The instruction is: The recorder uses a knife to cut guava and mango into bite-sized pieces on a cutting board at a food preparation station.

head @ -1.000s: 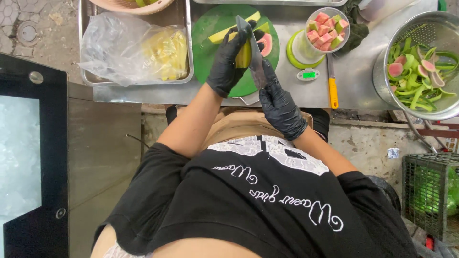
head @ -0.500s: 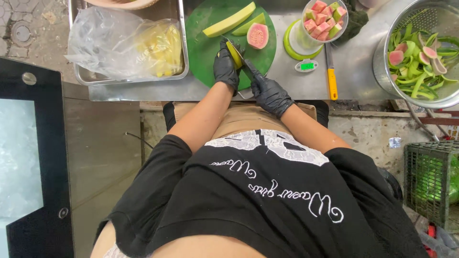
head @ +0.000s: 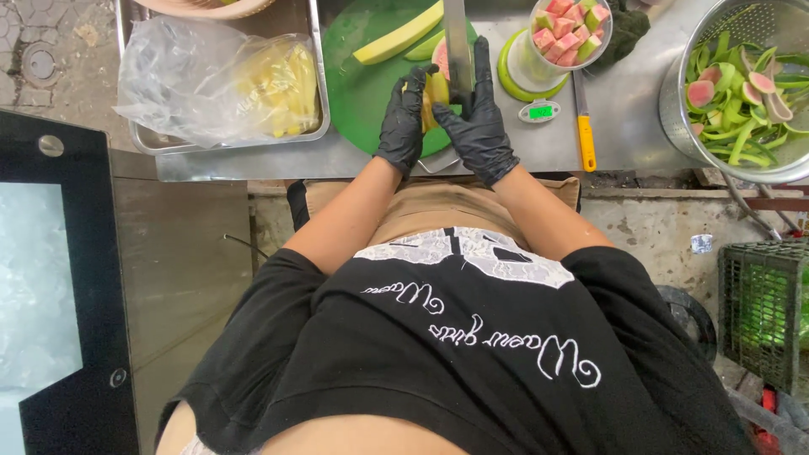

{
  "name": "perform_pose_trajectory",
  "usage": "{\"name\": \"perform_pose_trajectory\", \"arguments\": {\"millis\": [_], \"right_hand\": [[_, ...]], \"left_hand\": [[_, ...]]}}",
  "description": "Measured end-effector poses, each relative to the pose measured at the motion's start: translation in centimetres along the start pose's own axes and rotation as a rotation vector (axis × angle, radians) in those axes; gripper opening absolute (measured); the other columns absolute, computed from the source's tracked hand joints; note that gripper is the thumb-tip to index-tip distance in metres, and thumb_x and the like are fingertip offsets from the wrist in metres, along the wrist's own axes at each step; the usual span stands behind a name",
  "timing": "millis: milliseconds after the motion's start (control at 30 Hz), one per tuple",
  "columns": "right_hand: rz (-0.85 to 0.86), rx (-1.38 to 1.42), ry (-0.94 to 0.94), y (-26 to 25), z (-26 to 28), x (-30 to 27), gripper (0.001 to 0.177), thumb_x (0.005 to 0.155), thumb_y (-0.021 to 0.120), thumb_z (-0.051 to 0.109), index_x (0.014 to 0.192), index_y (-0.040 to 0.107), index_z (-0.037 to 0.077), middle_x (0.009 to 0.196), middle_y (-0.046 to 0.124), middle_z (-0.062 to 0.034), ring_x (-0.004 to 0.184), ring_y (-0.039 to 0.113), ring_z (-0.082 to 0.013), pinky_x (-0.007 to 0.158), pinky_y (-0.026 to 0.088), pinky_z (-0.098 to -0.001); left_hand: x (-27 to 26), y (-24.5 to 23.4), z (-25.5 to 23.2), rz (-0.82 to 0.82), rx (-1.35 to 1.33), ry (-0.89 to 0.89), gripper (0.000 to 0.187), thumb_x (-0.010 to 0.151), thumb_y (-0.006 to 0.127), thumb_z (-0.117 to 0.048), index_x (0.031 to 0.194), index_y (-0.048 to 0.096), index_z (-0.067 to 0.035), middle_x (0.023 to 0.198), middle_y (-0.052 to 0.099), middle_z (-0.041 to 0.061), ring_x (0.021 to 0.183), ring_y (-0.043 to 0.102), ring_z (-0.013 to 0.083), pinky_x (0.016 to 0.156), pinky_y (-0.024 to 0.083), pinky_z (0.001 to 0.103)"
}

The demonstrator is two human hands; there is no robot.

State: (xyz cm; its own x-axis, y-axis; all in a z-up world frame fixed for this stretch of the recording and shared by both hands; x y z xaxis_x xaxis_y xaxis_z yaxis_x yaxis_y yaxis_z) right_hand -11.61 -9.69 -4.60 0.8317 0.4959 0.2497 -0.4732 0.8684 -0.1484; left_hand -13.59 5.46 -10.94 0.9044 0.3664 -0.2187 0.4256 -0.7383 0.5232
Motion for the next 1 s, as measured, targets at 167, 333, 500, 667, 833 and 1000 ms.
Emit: {"name": "perform_pose_trajectory", "arguments": {"millis": [167, 333, 500, 667, 833, 1000], "right_hand": [[-0.086, 0.323, 0.023, -0.2, -0.8, 0.8, 0.090, 0.102, 0.063, -0.017, 0.168, 0.011, 0.014, 0.163, 0.039, -0.0077, 0.147, 0.046, -0.0170, 0.124, 0.045, -0.0319], [-0.275, 0.459, 0.095, -4.2, -1.6, 2.0, 0.094, 0.099, 0.064, -0.015, 0.170, 0.010, 0.014, 0.138, 0.059, -0.0084, 0.110, 0.058, -0.0139, 0.092, 0.053, -0.0284], [-0.273, -0.114, 0.001, -18.1, -4.6, 6.3, 0.081, 0.103, 0.075, -0.005, 0.164, 0.024, 0.010, 0.112, 0.060, -0.0044, 0.089, 0.060, -0.0136, 0.075, 0.053, -0.0292], [0.036, -0.826, -0.009, -23.3, -2.7, 8.8, 0.028, 0.098, 0.079, 0.013, 0.114, 0.061, -0.002, 0.093, 0.067, -0.0118, 0.083, 0.063, -0.0267, 0.072, 0.051, -0.0396], [0.062, -0.766, 0.009, -23.7, -2.5, 9.3, 0.028, 0.096, 0.080, 0.012, 0.109, 0.061, -0.004, 0.091, 0.062, -0.0107, 0.079, 0.059, -0.0264, 0.069, 0.048, -0.0403], [-0.013, -0.603, -0.026, -25.2, -3.6, 9.5, 0.021, 0.100, 0.078, 0.009, 0.102, 0.062, -0.003, 0.092, 0.061, -0.0087, 0.082, 0.058, -0.0225, 0.074, 0.049, -0.0379]], "left_hand": [[-2.1, 3.3, -4.1, 0.198, -0.387, -0.245, 0.047, 0.100, 0.062, -0.042, 0.128, 0.061, -0.005, 0.110, 0.070, 0.006, 0.098, 0.066, 0.0179, 0.087, 0.057, 0.033], [-0.8, 1.7, -3.7, 0.218, -0.913, -0.562, 0.039, 0.101, 0.066, -0.042, 0.123, 0.062, -0.010, 0.090, 0.061, 0.002, 0.078, 0.061, 0.0146, 0.069, 0.056, 0.026], [-0.8, 1.6, -3.7, 0.198, -0.686, -0.492, 0.034, 0.099, 0.068, -0.041, 0.119, 0.065, -0.013, 0.081, 0.059, 0.000, 0.068, 0.059, 0.0136, 0.056, 0.051, 0.025], [-1.1, 1.9, -2.5, 0.178, -0.535, -0.465, 0.036, 0.099, 0.069, -0.039, 0.123, 0.067, -0.011, 0.078, 0.055, -0.002, 0.067, 0.057, 0.0121, 0.058, 0.048, 0.026], [-1.3, 2.0, -3.2, 0.086, -0.424, -0.450, 0.038, 0.097, 0.069, -0.041, 0.120, 0.069, -0.012, 0.078, 0.054, -0.002, 0.066, 0.057, 0.0123, 0.055, 0.047, 0.026], [-0.8, 1.0, -2.3, 0.023, -0.355, -0.427, 0.037, 0.095, 0.072, -0.043, 0.116, 0.071, -0.012, 0.077, 0.053, -0.002, 0.065, 0.056, 0.0133, 0.054, 0.046, 0.027]]}}
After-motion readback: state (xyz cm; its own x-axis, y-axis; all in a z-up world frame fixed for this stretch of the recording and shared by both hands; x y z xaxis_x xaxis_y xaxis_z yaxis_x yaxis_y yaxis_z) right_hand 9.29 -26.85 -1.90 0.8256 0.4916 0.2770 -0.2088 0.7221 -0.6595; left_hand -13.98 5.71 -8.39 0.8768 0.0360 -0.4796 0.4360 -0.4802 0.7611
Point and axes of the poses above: each hand's wrist, its own x-axis towards the middle knuckle, its own y-axis out of the palm, z = x × y, the point moved 1 cm from there along x, towards the middle knuckle
